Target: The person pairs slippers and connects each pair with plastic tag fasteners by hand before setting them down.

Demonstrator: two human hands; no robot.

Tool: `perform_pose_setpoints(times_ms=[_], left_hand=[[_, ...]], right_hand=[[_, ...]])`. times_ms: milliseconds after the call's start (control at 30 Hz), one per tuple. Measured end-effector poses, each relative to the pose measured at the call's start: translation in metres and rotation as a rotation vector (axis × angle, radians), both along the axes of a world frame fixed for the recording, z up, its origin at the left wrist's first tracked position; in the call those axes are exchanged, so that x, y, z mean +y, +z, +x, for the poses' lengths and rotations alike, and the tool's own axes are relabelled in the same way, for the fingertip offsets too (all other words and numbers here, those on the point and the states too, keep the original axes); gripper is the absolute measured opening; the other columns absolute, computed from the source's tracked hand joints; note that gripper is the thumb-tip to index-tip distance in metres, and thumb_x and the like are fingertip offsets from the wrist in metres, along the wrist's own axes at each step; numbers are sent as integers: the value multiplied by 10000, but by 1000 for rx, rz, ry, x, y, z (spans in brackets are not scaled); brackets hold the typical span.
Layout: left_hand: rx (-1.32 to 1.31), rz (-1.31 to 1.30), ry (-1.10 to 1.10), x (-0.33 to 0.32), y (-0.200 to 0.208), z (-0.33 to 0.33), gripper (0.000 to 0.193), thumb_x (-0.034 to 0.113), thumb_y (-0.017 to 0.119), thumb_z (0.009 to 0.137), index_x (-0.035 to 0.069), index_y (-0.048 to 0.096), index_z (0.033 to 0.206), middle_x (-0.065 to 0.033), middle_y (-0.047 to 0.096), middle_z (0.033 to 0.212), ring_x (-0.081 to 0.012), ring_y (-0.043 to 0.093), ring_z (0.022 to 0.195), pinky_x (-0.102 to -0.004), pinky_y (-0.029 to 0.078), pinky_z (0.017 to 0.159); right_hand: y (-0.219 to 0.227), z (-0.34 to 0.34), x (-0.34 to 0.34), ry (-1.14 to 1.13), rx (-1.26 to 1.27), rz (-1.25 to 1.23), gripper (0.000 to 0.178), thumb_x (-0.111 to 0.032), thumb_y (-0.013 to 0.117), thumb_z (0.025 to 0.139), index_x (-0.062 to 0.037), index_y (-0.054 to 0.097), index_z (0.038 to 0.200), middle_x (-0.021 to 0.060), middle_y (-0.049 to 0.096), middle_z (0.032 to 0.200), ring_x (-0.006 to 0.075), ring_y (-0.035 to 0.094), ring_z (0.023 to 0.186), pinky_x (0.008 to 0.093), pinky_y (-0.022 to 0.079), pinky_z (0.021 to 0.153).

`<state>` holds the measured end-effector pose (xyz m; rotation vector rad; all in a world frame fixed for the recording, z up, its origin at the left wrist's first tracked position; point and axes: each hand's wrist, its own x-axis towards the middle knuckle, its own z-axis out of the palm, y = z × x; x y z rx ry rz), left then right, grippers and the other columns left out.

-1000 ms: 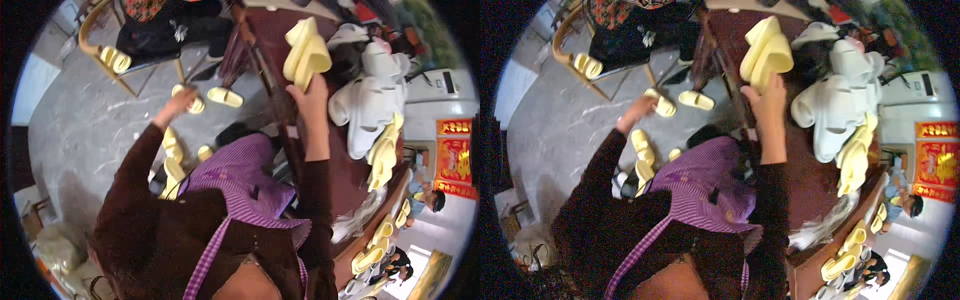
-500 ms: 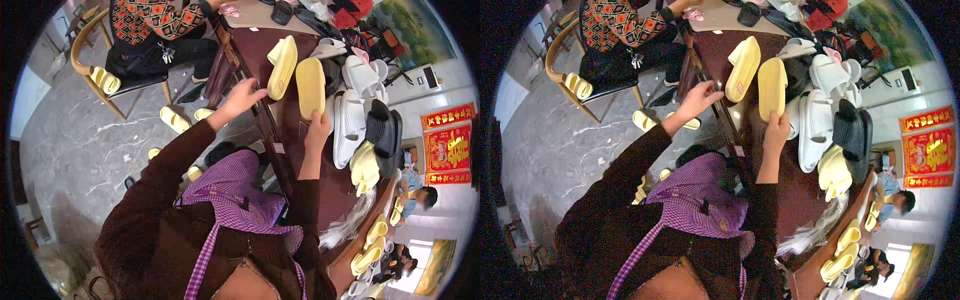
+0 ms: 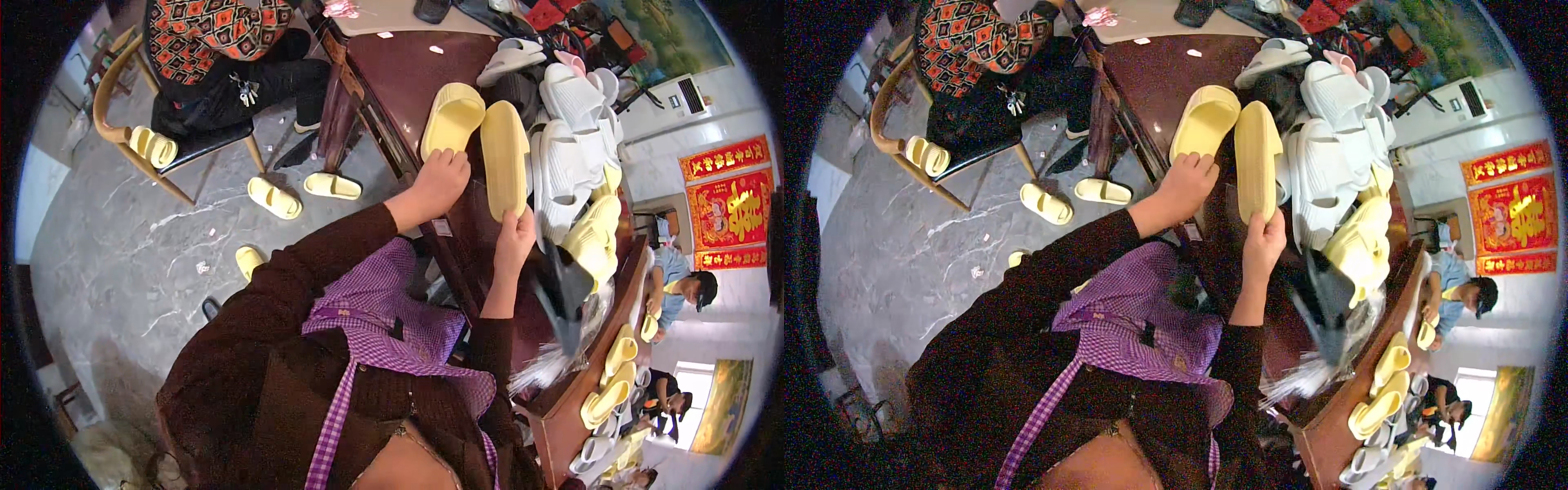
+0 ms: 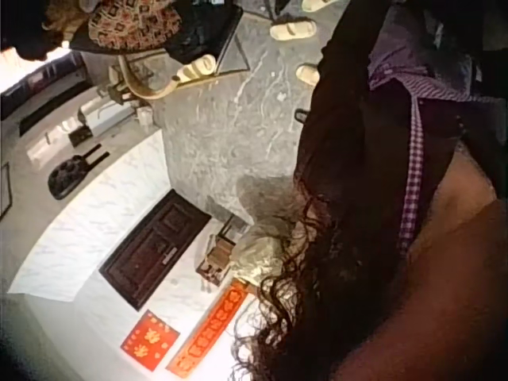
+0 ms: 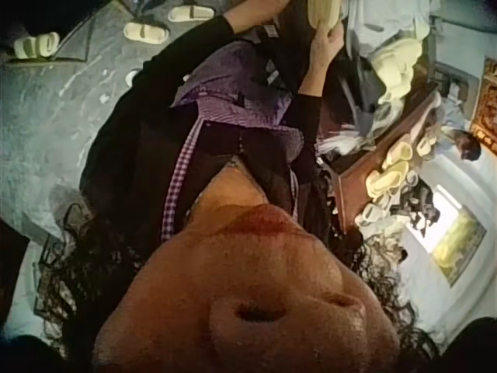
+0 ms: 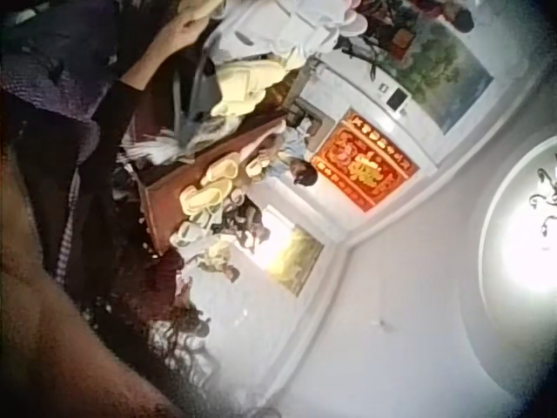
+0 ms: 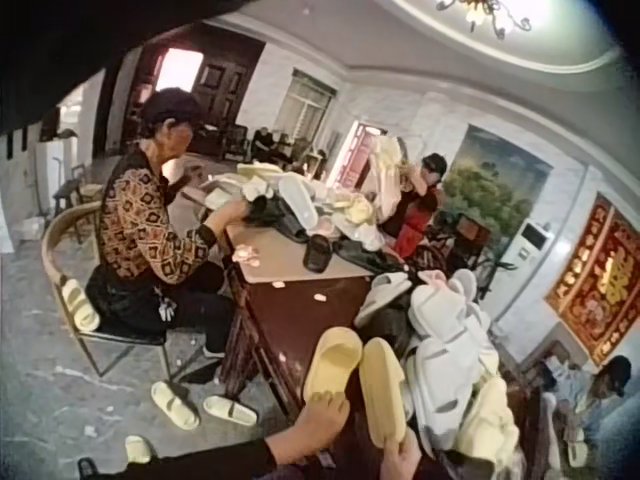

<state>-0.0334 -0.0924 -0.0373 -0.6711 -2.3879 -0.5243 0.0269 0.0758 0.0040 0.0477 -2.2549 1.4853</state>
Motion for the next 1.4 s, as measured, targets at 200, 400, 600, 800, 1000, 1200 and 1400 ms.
perform_pose_setpoints(times_ms=[200, 400, 600, 800, 1000, 1200, 1400], left_hand=[[109, 162, -60, -6, 0, 9, 170, 121, 543, 654, 24, 533, 794, -101, 495, 812, -247, 491, 787, -337, 404, 708], [136, 177, -89, -15, -7, 15, 160, 115, 531, 668, 24, 531, 799, -98, 495, 815, -248, 492, 789, -338, 403, 707], [88, 257, -149, -32, -7, 33, 220, 106, 545, 681, -4, 552, 872, -113, 529, 901, -260, 508, 871, -341, 408, 756], [113, 517, 192, -69, -14, 9, 251, 130, 572, 782, -27, 556, 978, -127, 586, 857, -265, 575, 761, -339, 447, 640], [-1124, 1224, -159, -75, -25, 7, 301, 169, 587, 813, -57, 533, 1006, -65, 597, 733, -120, 554, 574, -246, 422, 495], [-1127, 1282, -227, -77, -28, 40, 283, 133, 575, 817, -58, 519, 1018, -67, 612, 757, -102, 554, 585, -231, 425, 498], [-1078, 1366, -222, -85, -22, 48, 262, 103, 574, 818, -55, 503, 1015, -69, 611, 759, -102, 552, 596, -228, 421, 501]], right_hand=[[-14, 3, 9, 1, 50, -140, 253, -78, 495, 868, 52, 541, 1081, 65, 594, 945, 126, 546, 848, 263, 442, 759], [-11, 6, -6, -96, 29, 402, 274, -63, 530, 846, 40, 535, 1100, 137, 610, 981, 204, 582, 891, 299, 448, 794], [-10, 10, -38, -25, 211, 795, 363, -22, 580, 776, 31, 518, 1129, 209, 577, 1062, 347, 561, 980, 383, 452, 837], [-17, 21, -40, -61, 210, 856, 423, 2, 590, 731, 29, 506, 1144, 208, 568, 1093, 365, 543, 1012, 415, 447, 851], [-22, 30, -44, -68, 199, 838, 434, 6, 594, 722, 26, 504, 1146, 202, 569, 1104, 362, 545, 1024, 416, 443, 860], [-25, 43, -31, -73, 190, 871, 405, -10, 592, 723, 25, 518, 1119, 191, 566, 1125, 351, 543, 1037, 413, 435, 858], [-21, 37, -33, -52, 202, 906, 399, -7, 584, 724, 21, 524, 1117, 183, 568, 1128, 337, 545, 1041, 406, 437, 839]])
